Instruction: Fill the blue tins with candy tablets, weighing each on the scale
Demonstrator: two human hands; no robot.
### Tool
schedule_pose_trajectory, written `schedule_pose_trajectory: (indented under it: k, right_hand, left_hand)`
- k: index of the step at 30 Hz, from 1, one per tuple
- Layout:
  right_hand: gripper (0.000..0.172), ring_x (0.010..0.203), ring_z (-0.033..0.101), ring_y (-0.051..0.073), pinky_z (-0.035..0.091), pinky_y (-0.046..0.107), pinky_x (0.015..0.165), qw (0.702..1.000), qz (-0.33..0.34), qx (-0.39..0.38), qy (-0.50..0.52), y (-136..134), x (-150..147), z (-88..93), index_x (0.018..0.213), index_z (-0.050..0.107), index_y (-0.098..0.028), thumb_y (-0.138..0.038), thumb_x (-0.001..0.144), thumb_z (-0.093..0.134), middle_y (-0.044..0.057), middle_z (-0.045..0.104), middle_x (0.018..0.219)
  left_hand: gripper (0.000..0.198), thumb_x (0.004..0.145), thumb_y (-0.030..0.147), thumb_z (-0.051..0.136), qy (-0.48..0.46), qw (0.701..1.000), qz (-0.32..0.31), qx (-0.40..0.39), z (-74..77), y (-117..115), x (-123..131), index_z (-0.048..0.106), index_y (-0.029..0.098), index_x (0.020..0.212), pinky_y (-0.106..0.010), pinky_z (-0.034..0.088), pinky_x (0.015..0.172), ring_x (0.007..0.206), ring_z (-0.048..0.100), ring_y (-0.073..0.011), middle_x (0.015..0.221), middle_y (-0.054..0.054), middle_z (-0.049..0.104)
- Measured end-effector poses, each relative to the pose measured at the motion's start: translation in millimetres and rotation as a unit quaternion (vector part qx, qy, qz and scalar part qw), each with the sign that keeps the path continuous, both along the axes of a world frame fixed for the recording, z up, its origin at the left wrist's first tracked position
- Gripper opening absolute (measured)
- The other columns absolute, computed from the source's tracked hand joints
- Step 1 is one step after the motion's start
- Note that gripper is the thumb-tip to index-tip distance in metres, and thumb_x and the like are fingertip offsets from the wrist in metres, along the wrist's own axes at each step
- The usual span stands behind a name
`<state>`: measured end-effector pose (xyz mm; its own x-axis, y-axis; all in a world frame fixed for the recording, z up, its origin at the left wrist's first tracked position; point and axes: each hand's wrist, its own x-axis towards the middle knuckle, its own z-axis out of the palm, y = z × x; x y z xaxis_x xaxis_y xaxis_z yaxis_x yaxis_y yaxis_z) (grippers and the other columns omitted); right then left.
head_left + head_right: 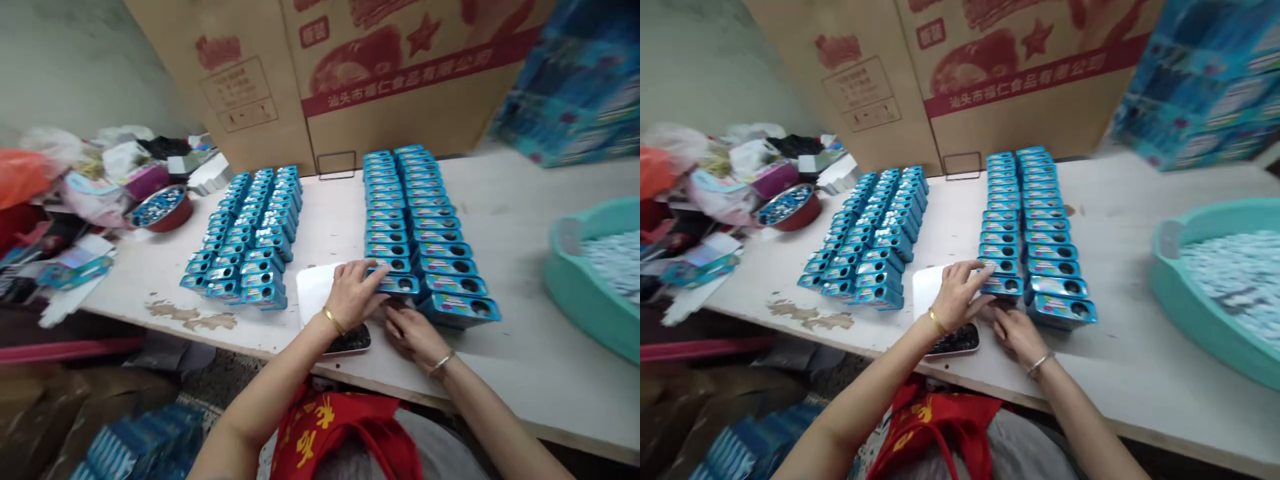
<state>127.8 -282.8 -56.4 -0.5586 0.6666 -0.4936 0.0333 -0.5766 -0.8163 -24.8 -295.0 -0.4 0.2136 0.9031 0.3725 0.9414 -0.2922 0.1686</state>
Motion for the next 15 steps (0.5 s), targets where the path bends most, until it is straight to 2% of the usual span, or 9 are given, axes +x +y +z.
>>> schedule_pose_trajectory:
  k: [2, 4, 6, 8, 11, 13, 15]
  right_hand:
    - [0.045, 0.029, 0.015, 0.003, 0.004, 0.023, 0.035, 1.0, 0.009, -0.002, -0.012, 3, -2, -4.2, 0.054, 0.048, -0.019, -0.061, 0.066, 0.058, -0.01, 0.024, 0.033]
    - [0.047, 0.029, 0.015, 0.003, 0.003, 0.023, 0.036, 0.999, 0.019, -0.005, -0.025, 3, -4, -7.4, 0.05, 0.046, -0.019, -0.061, 0.066, 0.059, -0.009, 0.025, 0.033]
    - [0.045, 0.029, 0.017, 0.003, 0.002, 0.023, 0.036, 0.999, 0.03, -0.006, -0.036, 0, -6, -9.0, 0.055, 0.051, -0.018, -0.061, 0.064, 0.061, -0.008, 0.031, 0.035]
    - [0.044, 0.029, 0.019, 0.003, 0.004, 0.023, 0.035, 0.998, 0.042, 0.003, -0.036, -4, -11, -9.2, 0.066, 0.058, -0.017, -0.061, 0.062, 0.063, -0.008, 0.037, 0.037]
    - [0.05, 0.031, 0.022, 0.005, 0.008, 0.022, 0.035, 0.998, 0.05, 0.026, -0.024, -10, -21, -8.4, 0.075, 0.061, -0.017, -0.064, 0.059, 0.063, -0.007, 0.039, 0.037]
    - [0.051, 0.033, 0.022, 0.005, 0.009, 0.023, 0.036, 0.998, 0.049, 0.035, -0.019, -12, -26, -7.7, 0.076, 0.061, -0.016, -0.064, 0.059, 0.064, -0.007, 0.039, 0.036]
    - [0.05, 0.034, 0.022, 0.005, 0.01, 0.023, 0.036, 0.998, 0.05, 0.044, -0.016, -12, -30, -7.3, 0.077, 0.062, -0.016, -0.063, 0.06, 0.063, -0.007, 0.039, 0.037]
  left_hand:
    - [0.045, 0.083, 0.042, 0.054, -0.028, 0.999, 0.034, 0.029, 8.2, -23, -21, 0.046, 0.02, 0.121, -0.035, 0.035, 0.088, 0.106, 0.049, -0.0212, 0.118, -0.009, 0.054]
    - [0.037, 0.082, 0.042, 0.055, -0.035, 0.992, 0.103, 0.059, 18.2, -53, -49, 0.051, 0.019, 0.111, -0.035, 0.034, 0.091, 0.107, 0.049, -0.0209, 0.115, -0.01, 0.055]
    - [0.03, 0.08, 0.042, 0.058, -0.009, 0.978, 0.196, 0.072, 24.7, -84, -80, 0.054, 0.019, 0.1, -0.038, 0.033, 0.091, 0.107, 0.049, -0.0228, 0.113, -0.01, 0.056]
    - [0.03, 0.077, 0.044, 0.061, 0.049, 0.964, 0.258, 0.049, 24.8, -109, -109, 0.057, 0.02, 0.094, -0.041, 0.033, 0.09, 0.106, 0.048, -0.026, 0.113, -0.011, 0.055]
    - [0.025, 0.078, 0.04, 0.062, 0.142, 0.956, 0.255, -0.023, 17.0, -130, -136, 0.059, 0.023, 0.097, -0.045, 0.03, 0.091, 0.113, 0.045, -0.0295, 0.122, -0.01, 0.052]
    - [0.014, 0.082, 0.032, 0.057, 0.183, 0.957, 0.22, -0.042, 14.1, -134, -142, 0.06, 0.025, 0.093, -0.046, 0.028, 0.094, 0.117, 0.042, -0.0286, 0.125, -0.009, 0.051]
    - [0.008, 0.085, 0.026, 0.053, 0.199, 0.96, 0.191, -0.04, 18.8, -132, -140, 0.06, 0.023, 0.086, -0.046, 0.027, 0.097, 0.118, 0.043, -0.0265, 0.123, -0.007, 0.053]
